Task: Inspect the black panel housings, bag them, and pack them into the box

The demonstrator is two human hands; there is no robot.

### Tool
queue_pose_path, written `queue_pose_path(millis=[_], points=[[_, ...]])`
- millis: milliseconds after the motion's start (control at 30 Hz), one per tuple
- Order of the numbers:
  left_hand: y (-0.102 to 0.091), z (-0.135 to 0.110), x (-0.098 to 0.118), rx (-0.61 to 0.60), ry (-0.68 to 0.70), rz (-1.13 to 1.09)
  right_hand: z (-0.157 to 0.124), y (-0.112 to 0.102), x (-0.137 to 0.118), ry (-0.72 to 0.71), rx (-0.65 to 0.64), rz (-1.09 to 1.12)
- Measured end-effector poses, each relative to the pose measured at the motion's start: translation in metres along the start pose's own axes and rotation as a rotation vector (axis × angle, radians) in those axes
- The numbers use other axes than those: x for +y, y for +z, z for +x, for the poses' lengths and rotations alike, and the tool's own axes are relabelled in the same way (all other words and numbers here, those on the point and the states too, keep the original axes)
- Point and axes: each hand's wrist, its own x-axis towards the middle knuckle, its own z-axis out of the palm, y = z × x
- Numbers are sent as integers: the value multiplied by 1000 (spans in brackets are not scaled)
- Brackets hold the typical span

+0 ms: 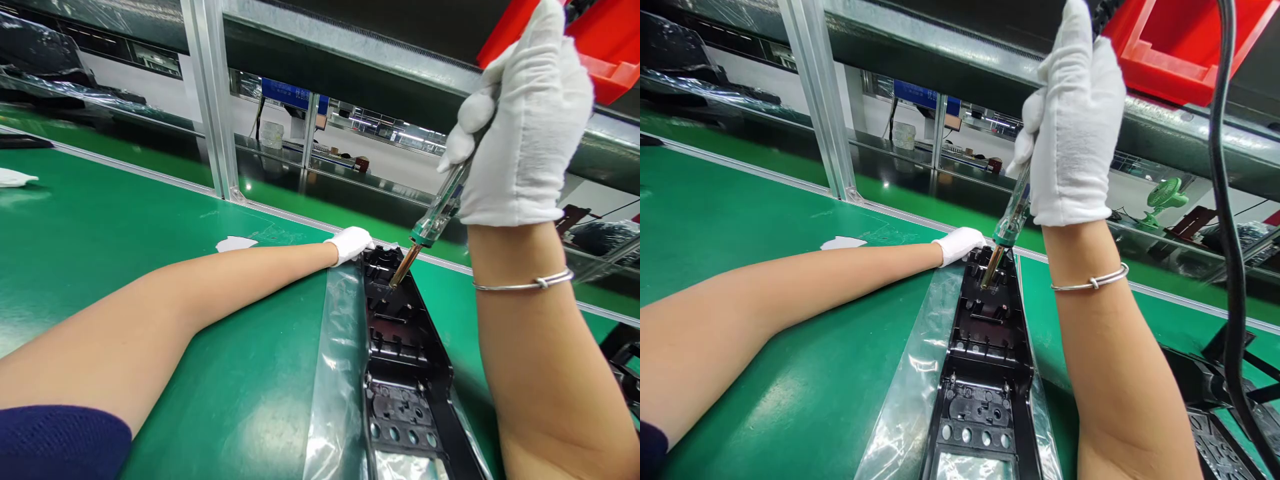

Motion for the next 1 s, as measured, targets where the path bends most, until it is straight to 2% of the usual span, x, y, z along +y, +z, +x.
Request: queue_pose_path(millis=[167,267,533,633,700,800,1000], points=[[-3,0,0,1,53,80,0,-3,-1,-43,-81,-1],[-5,0,-2,12,100,146,0,-5,-1,-1,-110,16],[-4,-1,-9,20,174,227,4,-10,-3,28,-1,-13],[-2,-1,-12,21,157,192,5,-7,-9,80,62,-20],[0,-1,-14,22,125,147,3,-6,-15,104,57,-24],[3,-1,-15,19,65,67,-1,-7,-21,140,-24,-81],[10,0,-15,15,6,-57,10,-12,-16,6,-244,-254]])
